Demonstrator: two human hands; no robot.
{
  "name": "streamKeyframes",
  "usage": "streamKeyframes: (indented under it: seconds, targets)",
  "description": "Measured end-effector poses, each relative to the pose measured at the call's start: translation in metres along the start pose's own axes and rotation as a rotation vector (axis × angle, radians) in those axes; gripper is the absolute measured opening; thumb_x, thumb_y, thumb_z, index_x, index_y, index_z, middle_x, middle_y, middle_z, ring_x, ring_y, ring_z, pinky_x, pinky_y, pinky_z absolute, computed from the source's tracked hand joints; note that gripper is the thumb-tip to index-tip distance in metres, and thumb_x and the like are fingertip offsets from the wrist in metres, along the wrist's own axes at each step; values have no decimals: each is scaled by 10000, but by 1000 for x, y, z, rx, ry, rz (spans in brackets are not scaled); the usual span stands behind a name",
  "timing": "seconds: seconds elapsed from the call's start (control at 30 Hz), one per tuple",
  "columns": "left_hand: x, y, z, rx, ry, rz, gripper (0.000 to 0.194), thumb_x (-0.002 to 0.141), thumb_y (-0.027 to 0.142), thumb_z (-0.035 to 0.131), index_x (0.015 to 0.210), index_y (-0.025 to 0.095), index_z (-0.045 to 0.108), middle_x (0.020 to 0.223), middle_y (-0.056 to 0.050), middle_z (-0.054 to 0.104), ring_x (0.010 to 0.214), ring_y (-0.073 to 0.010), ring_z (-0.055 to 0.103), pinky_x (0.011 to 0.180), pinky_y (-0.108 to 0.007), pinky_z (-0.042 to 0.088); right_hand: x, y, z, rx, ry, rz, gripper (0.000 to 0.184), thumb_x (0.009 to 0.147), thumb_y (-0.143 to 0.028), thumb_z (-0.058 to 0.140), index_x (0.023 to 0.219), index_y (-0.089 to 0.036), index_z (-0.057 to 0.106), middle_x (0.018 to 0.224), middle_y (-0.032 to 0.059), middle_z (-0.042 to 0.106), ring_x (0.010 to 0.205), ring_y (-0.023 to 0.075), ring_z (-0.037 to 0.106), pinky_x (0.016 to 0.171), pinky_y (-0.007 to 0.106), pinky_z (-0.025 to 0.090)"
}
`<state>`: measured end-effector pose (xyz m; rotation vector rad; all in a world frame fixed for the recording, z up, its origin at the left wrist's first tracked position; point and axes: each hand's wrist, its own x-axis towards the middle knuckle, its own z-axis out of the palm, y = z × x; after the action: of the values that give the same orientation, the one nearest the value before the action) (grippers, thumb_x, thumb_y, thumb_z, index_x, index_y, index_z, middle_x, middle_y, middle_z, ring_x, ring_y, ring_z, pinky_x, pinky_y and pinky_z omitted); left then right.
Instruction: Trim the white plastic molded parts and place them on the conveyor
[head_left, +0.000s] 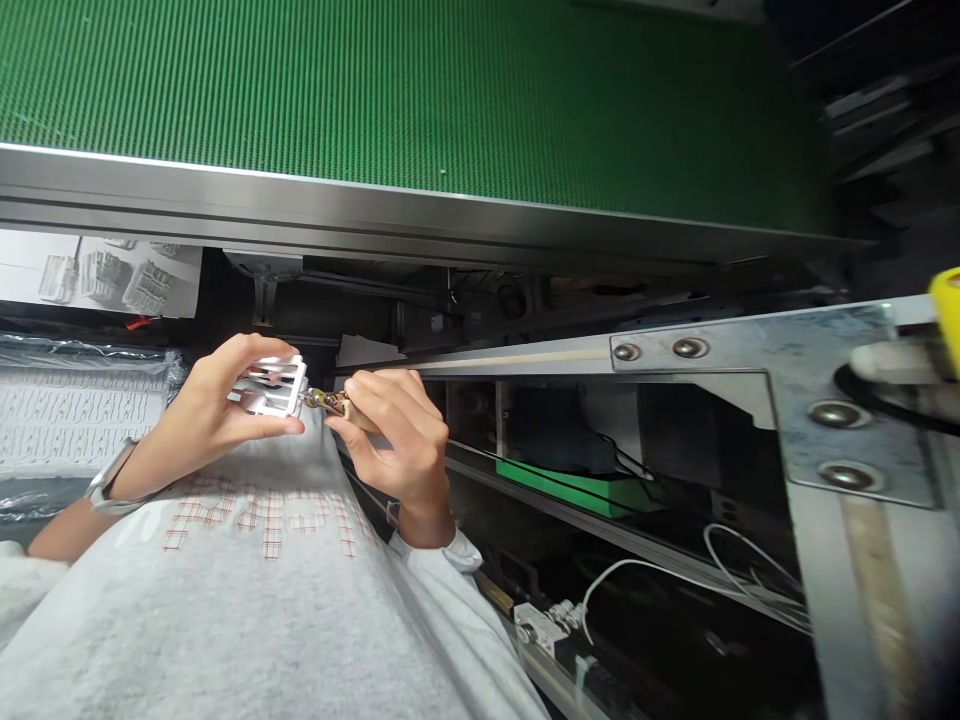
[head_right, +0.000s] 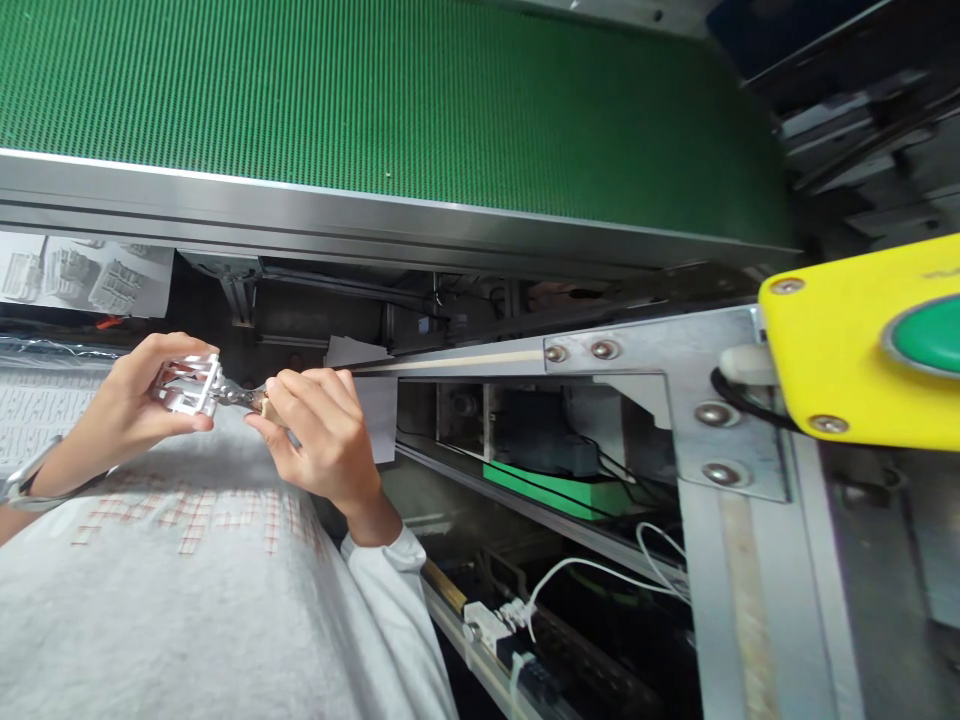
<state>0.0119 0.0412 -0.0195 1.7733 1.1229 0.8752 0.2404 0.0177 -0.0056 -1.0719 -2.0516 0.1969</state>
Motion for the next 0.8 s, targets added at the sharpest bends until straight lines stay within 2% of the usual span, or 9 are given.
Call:
streamKeyframes:
  seconds: [0.37,0.63,0.8]
  targets:
    - [-3,1,-2,15,41,18,562,848,589,766,1257,227,631,1136,-68,694,899,-173,684,600,-205,518,8,7,6,39,10,-34,134,929,-223,690,1039,-184,625,888,76,773,759,204,655,682,371,492]
    - [-4,1,-7,54,69,78,589,818,614,782,1232,222,631,1079,-68,704,845,-169,667,682,-244,541,8,12,17,227,29,-3,126,930,-240,686,1038,-200,635,881,70,761,735,194,664,681,358,531]
    - [-3,3,-9,39,61,49,582,808,614,794,1226,244,628,1100,-65,706,852,-172,678,661,-231,547,9,12,21,283,42,23,114,942,-269,678,1035,-222,631,876,52,763,731,189,685,674,355,539]
